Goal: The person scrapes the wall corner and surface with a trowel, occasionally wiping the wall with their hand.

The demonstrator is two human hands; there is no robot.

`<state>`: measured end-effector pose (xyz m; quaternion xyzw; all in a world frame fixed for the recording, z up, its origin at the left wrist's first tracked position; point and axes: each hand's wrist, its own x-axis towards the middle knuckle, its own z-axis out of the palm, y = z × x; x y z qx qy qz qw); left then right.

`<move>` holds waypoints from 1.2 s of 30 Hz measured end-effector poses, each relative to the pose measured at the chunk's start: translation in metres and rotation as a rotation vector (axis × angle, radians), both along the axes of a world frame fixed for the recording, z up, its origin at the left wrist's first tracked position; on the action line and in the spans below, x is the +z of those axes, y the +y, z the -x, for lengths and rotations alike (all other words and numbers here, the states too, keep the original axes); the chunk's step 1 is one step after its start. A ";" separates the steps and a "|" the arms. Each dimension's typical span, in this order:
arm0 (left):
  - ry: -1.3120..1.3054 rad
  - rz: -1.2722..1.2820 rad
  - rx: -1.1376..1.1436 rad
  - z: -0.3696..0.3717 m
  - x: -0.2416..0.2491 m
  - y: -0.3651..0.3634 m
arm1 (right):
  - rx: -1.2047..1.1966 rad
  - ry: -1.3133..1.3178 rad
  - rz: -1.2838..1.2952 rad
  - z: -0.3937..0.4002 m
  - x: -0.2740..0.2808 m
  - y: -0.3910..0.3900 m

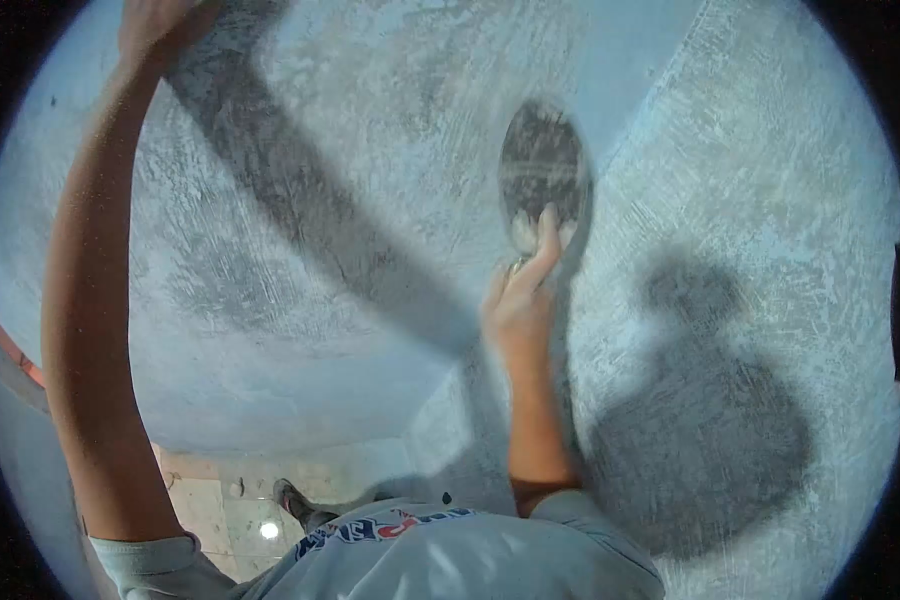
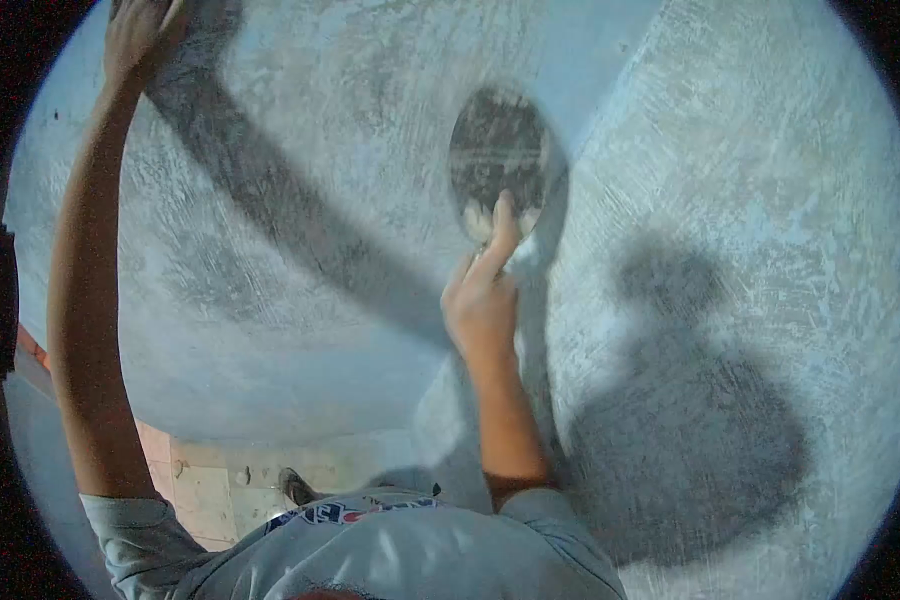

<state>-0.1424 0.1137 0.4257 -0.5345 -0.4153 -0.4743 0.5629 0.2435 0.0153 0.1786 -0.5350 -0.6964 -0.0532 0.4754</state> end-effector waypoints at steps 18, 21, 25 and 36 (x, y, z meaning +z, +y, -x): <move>0.024 0.164 -0.183 0.006 0.005 -0.008 | -0.058 -0.030 0.086 -0.014 0.027 0.003; 0.024 0.156 -0.179 0.001 0.003 -0.010 | -0.069 -0.043 0.231 -0.013 -0.030 -0.015; 0.078 -0.117 0.095 0.080 0.004 0.065 | -0.063 -0.105 0.164 -0.016 -0.060 -0.025; 0.071 -0.215 -0.082 0.050 0.003 0.052 | -0.005 0.059 0.395 -0.011 -0.058 -0.040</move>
